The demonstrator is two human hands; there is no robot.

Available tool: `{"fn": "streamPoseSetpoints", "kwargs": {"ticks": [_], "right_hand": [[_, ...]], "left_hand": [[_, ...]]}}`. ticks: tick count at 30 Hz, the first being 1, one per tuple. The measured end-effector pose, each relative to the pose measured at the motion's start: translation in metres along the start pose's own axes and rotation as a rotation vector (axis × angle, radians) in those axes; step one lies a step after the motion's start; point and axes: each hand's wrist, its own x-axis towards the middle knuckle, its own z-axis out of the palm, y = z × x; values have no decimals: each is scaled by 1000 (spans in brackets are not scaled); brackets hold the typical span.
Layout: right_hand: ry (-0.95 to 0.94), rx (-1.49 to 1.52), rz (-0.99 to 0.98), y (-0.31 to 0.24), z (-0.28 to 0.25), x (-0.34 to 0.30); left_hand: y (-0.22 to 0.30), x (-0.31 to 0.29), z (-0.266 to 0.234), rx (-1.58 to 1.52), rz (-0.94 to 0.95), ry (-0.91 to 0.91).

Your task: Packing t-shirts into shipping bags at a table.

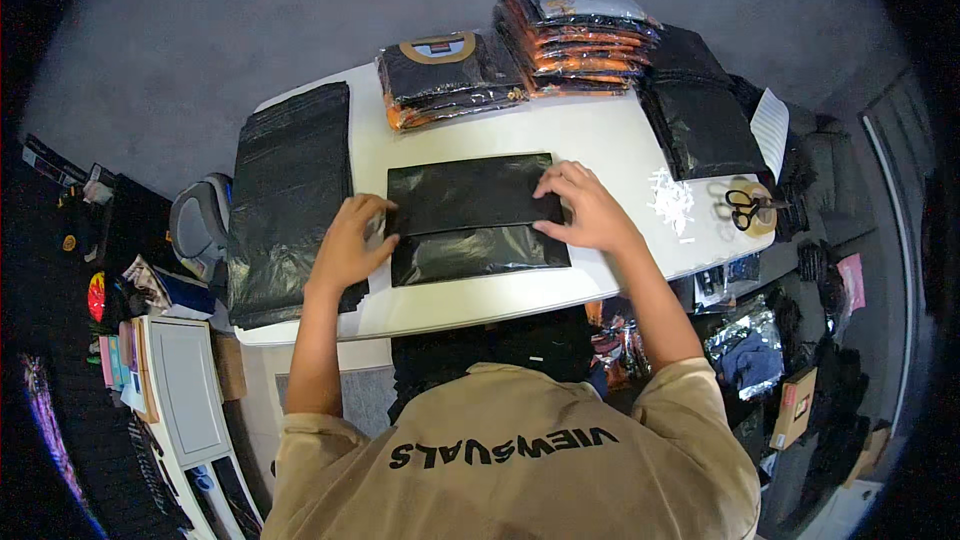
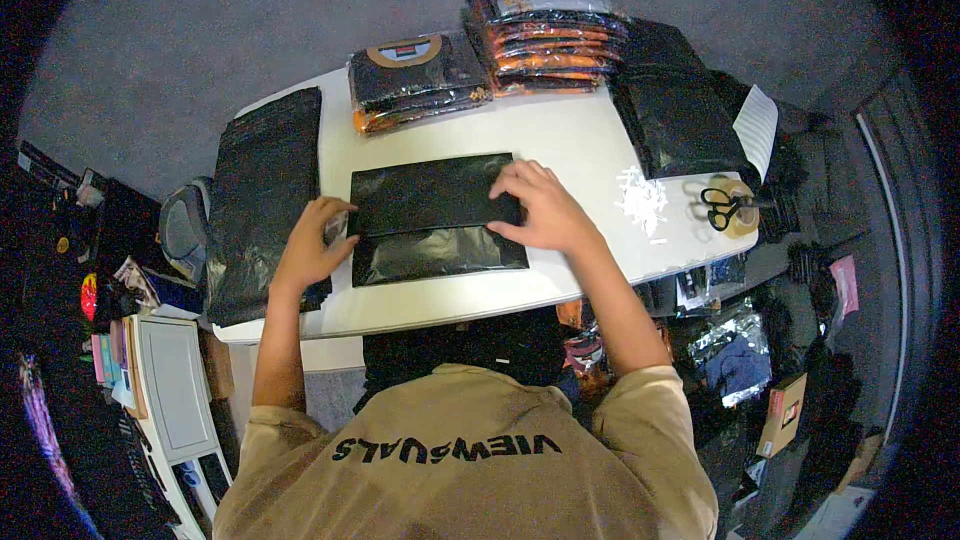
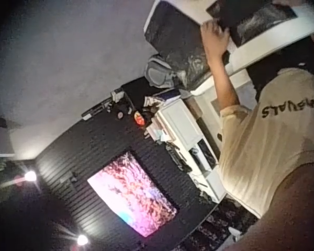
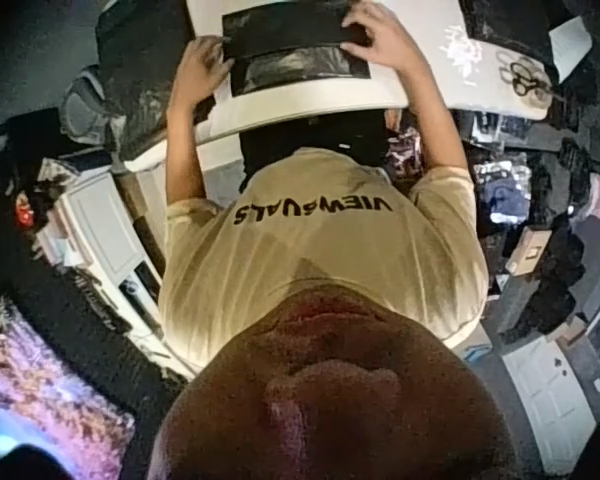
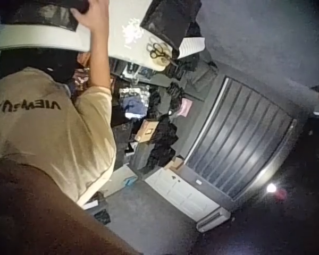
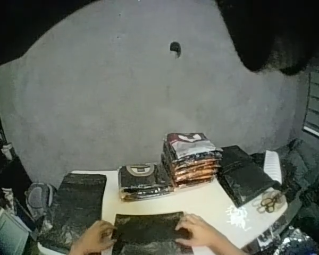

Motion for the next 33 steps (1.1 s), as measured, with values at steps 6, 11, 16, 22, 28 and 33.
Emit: {"fn": "streamPoseSetpoints", "kwargs": {"ticks": [6, 11, 16, 22, 28, 33], "right_hand": [[0, -74, -35, 7, 4, -18], [104, -62, -22, -9, -6, -22], [-10, -46, 34, -5, 4, -38], [-151, -112, 76, -7, -3, -28], [-18, 14, 41, -33, 39, 61], [-155, -284, 92, -24, 106, 80]], "left_hand": [[-5, -12, 15, 145, 192, 187], [2, -19, 10, 211, 199, 284], [2, -29, 20, 240, 229, 205], [-8, -34, 32, 242, 217, 181], [-2, -33, 28, 252, 218, 149], [1, -29, 28, 230, 210, 135]]}}
